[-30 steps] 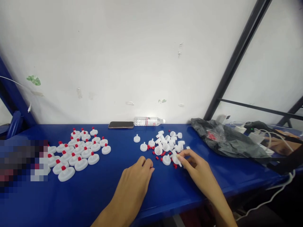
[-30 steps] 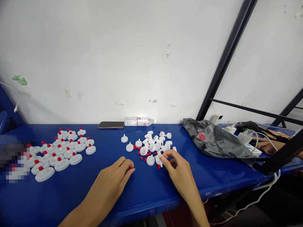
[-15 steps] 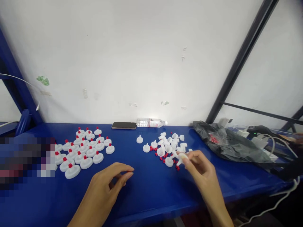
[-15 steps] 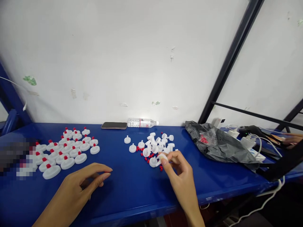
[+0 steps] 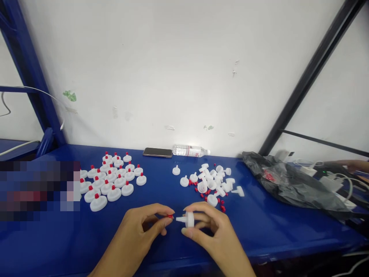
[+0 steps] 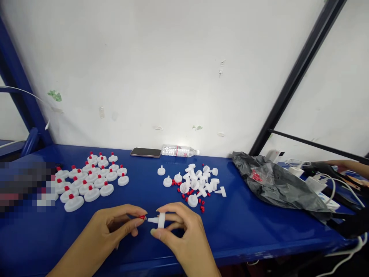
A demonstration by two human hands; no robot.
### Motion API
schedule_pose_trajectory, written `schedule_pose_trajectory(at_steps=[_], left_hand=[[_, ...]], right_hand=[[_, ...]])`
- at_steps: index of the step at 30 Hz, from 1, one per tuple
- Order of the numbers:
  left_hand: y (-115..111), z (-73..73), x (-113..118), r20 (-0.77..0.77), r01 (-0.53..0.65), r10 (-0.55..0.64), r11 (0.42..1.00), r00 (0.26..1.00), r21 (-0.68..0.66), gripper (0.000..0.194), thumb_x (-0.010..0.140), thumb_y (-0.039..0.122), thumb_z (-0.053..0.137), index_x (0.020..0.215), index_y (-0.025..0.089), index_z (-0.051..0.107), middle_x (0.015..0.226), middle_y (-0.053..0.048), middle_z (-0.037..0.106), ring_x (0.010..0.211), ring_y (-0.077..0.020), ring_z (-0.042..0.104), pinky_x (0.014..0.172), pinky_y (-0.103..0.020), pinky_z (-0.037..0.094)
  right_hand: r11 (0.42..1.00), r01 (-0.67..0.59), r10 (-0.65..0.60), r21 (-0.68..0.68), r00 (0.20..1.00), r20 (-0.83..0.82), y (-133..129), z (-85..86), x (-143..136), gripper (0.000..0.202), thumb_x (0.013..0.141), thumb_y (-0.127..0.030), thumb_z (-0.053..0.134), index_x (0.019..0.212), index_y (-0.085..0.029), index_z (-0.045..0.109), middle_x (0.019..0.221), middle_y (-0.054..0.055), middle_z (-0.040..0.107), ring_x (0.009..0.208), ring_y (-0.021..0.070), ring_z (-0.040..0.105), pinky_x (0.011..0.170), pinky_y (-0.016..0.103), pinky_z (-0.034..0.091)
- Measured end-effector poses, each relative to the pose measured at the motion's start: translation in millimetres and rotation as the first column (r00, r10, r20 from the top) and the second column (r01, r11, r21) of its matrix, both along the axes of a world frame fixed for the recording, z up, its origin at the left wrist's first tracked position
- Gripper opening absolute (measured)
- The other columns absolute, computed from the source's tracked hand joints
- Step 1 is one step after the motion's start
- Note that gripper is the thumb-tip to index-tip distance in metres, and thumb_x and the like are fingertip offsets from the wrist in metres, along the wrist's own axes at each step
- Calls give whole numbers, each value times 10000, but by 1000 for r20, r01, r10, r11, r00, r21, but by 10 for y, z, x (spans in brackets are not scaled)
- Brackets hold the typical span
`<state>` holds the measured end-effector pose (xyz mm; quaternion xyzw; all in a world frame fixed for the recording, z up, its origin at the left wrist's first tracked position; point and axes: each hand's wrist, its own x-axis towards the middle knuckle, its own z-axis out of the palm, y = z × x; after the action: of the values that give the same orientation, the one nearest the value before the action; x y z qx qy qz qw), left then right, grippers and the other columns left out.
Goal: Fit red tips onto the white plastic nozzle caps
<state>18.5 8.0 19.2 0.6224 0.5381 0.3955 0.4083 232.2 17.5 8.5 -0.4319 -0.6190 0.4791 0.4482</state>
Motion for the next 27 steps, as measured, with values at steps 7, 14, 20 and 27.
schedule_pose_trajectory(at_steps=[7,14,20,27], left_hand=[[-20,-62,20,-93,84,-67,978,993,190,190,905,296,637,975,267,812,808,17,788,654,-130,712,603,-178,517],[-16,-100,52,-176,61,-13,960,984,272,225,920,291,641,1076,291,802,855,24,801,654,-125,711,581,-172,523],[-18,-230,47,-446,271,-50,852,894,447,301,1014,157,471,977,238,759,841,-2,743,736,-131,720,679,-180,542],[-43,-364,49,-540,363,-3,743,842,562,363,938,10,358,865,181,669,771,-40,676,682,-157,682,643,-218,550]], right_hand=[[999,-39,39,-22,999,1,-34,42,-17,301,745,-238,900,1019,-252,775,981,12,827,879,219,786,779,266,595],[999,-45,47,-28,997,57,-43,42,-6,309,715,-197,922,984,-276,790,882,-34,824,813,193,774,769,248,580],[999,-17,21,-30,991,135,-57,6,15,273,709,-221,926,941,-290,798,998,-26,826,825,226,768,787,308,577],[997,-68,70,-20,985,159,-65,13,16,218,729,-209,915,876,-267,766,1002,-36,842,771,199,764,744,274,568]])
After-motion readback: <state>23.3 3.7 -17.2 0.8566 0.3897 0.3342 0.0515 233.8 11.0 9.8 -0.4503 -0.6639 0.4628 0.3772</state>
